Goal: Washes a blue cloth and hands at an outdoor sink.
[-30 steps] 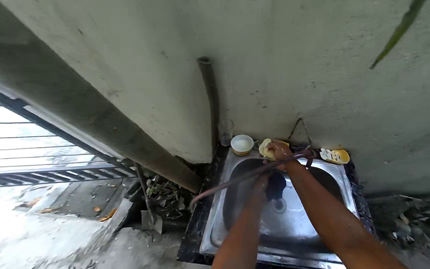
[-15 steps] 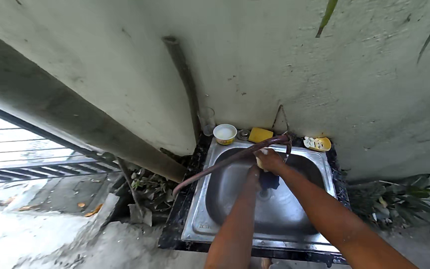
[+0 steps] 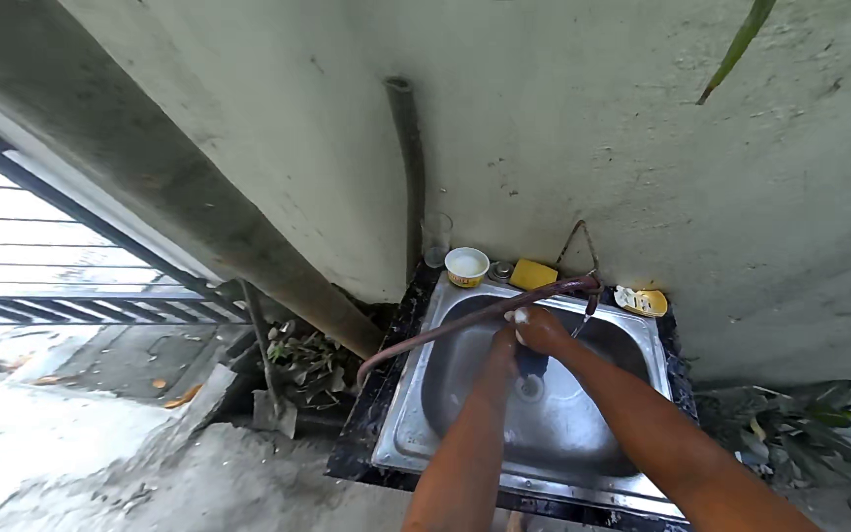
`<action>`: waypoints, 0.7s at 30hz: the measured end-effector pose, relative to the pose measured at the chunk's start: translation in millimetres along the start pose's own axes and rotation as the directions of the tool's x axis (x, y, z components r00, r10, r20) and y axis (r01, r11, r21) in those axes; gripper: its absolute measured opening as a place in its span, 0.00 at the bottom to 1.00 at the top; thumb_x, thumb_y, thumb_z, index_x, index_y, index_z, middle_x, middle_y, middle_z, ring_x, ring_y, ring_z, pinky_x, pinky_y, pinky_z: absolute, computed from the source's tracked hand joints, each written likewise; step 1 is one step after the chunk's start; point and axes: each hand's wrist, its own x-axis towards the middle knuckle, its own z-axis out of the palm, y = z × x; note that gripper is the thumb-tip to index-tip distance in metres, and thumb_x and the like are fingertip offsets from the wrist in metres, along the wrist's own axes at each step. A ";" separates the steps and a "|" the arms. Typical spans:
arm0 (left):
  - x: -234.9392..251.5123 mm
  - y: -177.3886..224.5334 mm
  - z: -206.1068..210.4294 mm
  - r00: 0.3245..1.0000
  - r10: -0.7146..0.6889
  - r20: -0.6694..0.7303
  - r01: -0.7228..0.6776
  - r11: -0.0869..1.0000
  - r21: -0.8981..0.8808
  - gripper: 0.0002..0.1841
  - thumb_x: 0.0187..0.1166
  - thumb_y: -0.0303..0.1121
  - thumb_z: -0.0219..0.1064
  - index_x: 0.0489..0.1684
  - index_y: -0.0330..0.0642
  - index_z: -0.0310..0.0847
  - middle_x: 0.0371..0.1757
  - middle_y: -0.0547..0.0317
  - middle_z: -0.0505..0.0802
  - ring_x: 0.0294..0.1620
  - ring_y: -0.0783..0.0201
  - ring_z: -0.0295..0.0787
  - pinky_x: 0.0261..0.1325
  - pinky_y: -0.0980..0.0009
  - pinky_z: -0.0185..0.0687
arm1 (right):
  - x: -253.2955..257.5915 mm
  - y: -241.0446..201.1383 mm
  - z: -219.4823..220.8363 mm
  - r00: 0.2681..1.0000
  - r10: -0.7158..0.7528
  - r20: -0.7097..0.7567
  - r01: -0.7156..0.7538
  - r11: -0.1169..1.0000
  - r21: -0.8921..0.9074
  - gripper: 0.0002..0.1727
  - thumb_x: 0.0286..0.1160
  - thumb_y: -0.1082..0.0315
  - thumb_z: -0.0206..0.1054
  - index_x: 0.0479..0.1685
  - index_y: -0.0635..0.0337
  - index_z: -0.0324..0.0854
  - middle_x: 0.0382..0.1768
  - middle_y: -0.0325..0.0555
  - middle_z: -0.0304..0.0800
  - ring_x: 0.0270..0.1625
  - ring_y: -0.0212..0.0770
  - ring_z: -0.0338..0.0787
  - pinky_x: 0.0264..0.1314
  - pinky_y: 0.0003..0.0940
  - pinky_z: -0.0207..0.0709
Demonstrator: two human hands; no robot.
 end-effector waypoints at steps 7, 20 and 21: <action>1.0 18.6 -12.6 0.997 0.048 -0.062 -0.033 0.975 0.219 0.23 0.92 0.48 0.53 0.67 0.38 0.79 0.54 0.46 0.90 0.54 0.56 0.88 0.59 0.54 0.85 | 31.9 -28.9 -19.5 0.945 -0.041 -0.323 0.093 0.985 0.148 0.19 0.88 0.69 0.58 0.70 0.72 0.78 0.66 0.70 0.85 0.72 0.62 0.84 0.79 0.57 0.72; -32.0 36.8 -31.0 0.964 0.223 -0.146 -0.169 0.935 0.311 0.22 0.96 0.41 0.39 0.67 0.36 0.76 0.54 0.48 0.88 0.52 0.61 0.85 0.55 0.62 0.82 | -6.3 -15.5 65.1 0.946 -0.183 -0.267 0.221 0.968 0.119 0.30 0.88 0.61 0.50 0.84 0.70 0.68 0.85 0.65 0.69 0.90 0.58 0.63 0.95 0.51 0.50; -35.8 36.0 -24.4 0.960 0.231 -0.159 -0.159 0.914 0.373 0.23 0.97 0.37 0.41 0.72 0.30 0.74 0.63 0.41 0.88 0.61 0.57 0.85 0.65 0.59 0.80 | -10.3 -4.1 79.0 0.956 -0.170 -0.240 0.217 0.958 0.187 0.33 0.89 0.58 0.47 0.87 0.72 0.62 0.89 0.66 0.60 0.94 0.58 0.55 0.97 0.50 0.41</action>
